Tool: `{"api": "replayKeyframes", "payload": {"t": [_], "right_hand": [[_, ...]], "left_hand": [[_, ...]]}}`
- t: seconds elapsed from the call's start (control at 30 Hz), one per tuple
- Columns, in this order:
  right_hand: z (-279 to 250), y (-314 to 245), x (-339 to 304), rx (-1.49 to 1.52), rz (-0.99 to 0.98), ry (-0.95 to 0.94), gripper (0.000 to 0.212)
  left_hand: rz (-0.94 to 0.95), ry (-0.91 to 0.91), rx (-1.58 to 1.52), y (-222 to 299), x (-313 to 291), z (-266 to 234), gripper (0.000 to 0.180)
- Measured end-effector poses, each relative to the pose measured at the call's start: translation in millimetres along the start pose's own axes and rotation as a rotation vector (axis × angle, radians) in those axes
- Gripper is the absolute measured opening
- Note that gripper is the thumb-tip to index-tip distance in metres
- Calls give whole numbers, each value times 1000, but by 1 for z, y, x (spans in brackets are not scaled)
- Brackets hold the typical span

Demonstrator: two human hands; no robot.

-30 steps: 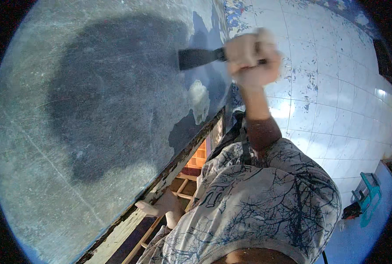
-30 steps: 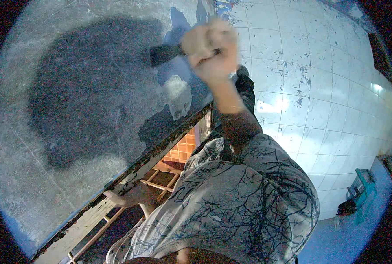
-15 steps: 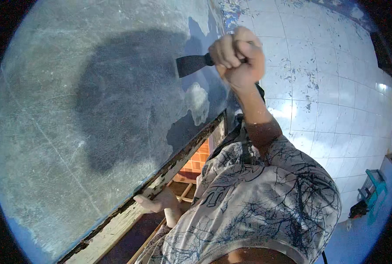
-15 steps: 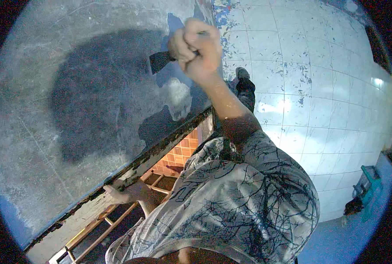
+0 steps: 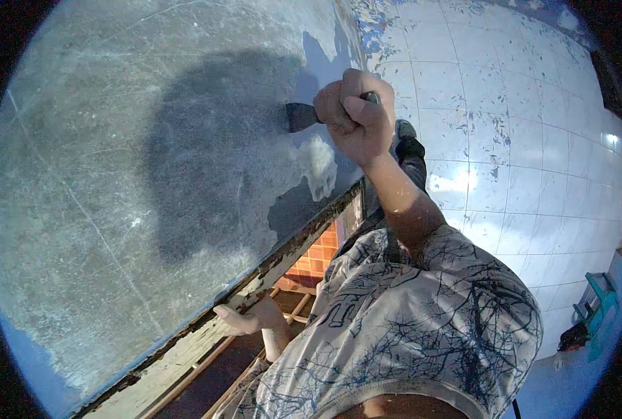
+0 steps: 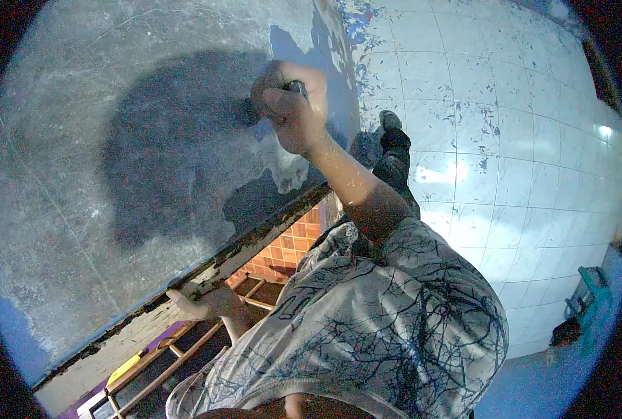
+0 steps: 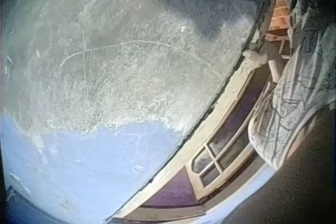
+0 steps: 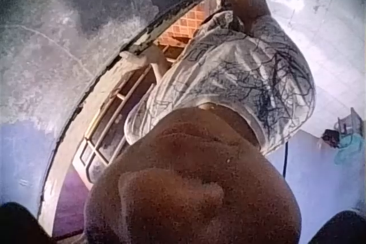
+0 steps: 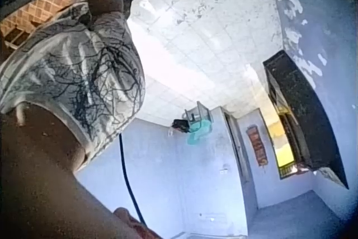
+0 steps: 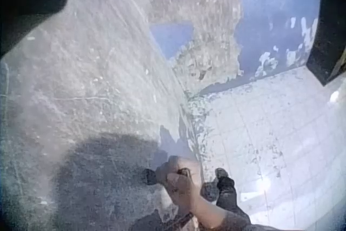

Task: Scraping old paint and debris from a wall and window frame using a putty knife scraper.

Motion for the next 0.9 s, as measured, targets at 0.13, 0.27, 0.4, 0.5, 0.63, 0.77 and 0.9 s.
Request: {"api": "replayKeyframes", "payload": {"t": [0.13,0.27,0.4,0.5,0.63,0.77,0.9], "right_hand": [[0,-9,14,11,55,30,26],[7,-5,1,40,20,-22,25],[12,-15,4,-39,-10,-96,24],[19,-39,11,124,-69,-140,24],[10,37,-22,-250,99,-142,19],[-20,44,-27,-347,162,22,18],[-23,19,-20,-243,67,113,22]], "left_hand": [[-1157,129,-910,-96,-51,26,43],[-375,28,-574,-63,-23,4,50],[-293,202,-195,-14,7,2,37],[-538,147,-491,-28,2,10,30],[-897,141,-581,-43,-17,6,40],[-609,-176,-338,-29,-37,6,86],[-204,-736,-262,17,-66,1,72]]}}
Point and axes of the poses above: each hand's wrist, its own x-axis towards the middle knuckle, its own z-axis out of the palm, y = z × x, the point moved 9 cm from there along x, towards the middle knuckle, and after that the axes turned 8 degrees about -z, right-handed, at the moved point
